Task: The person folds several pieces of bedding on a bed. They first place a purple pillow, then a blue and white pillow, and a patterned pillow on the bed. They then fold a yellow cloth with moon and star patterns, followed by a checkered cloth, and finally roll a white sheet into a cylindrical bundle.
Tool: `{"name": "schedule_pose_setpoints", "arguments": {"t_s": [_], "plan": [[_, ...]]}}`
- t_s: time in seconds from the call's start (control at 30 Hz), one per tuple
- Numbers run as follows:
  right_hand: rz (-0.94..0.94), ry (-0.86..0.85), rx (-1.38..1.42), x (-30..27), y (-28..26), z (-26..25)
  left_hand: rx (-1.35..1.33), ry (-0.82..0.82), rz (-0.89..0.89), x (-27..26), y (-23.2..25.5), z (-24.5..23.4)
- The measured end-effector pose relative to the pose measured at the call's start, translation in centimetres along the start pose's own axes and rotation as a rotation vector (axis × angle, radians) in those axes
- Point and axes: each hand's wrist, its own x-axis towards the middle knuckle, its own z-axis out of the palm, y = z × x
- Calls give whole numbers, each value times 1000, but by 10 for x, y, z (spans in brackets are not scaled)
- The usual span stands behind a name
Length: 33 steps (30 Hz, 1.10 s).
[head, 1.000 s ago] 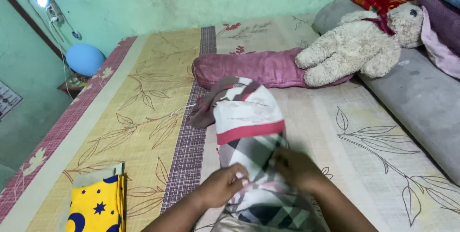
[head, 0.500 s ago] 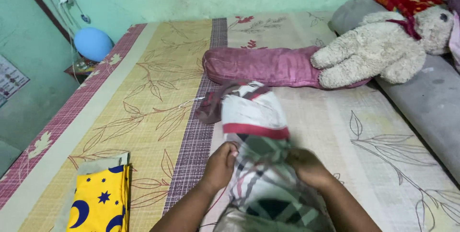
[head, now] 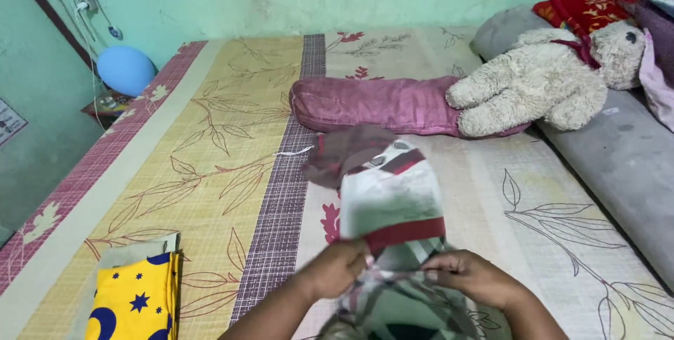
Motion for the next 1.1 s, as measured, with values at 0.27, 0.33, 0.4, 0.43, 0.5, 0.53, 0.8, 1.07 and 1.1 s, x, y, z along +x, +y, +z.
{"name": "schedule_pose_setpoints", "arguments": {"t_s": [0.27, 0.33, 0.4, 0.43, 0.5, 0.53, 0.8, 1.07, 1.1], "plan": [[-148, 523, -144, 48, 28, 22, -82, 249, 97, -11, -84, 6], [-249, 598, -156, 61, 37, 31, -91, 351, 99, -7, -79, 19], [-360, 665, -165, 71, 28, 38, -94, 461, 96, 1, -77, 22], [-284, 751, -102, 69, 18, 39, -160, 562, 104, 10, -76, 22], [-206, 836, -39, 66, 0, 41, -227, 662, 113, 26, -65, 10], [-282, 872, 146, 66, -8, 41, -335, 713, 53, 34, -54, -3], [-1, 507, 201, 23, -9, 36, -186, 371, -118, 15, -69, -8], [31, 546, 263, 29, -37, 29, 69, 240, -338, 8, -58, -23], [25, 546, 261, 44, -39, 23, 71, 245, -337, 17, -56, -24]]}}
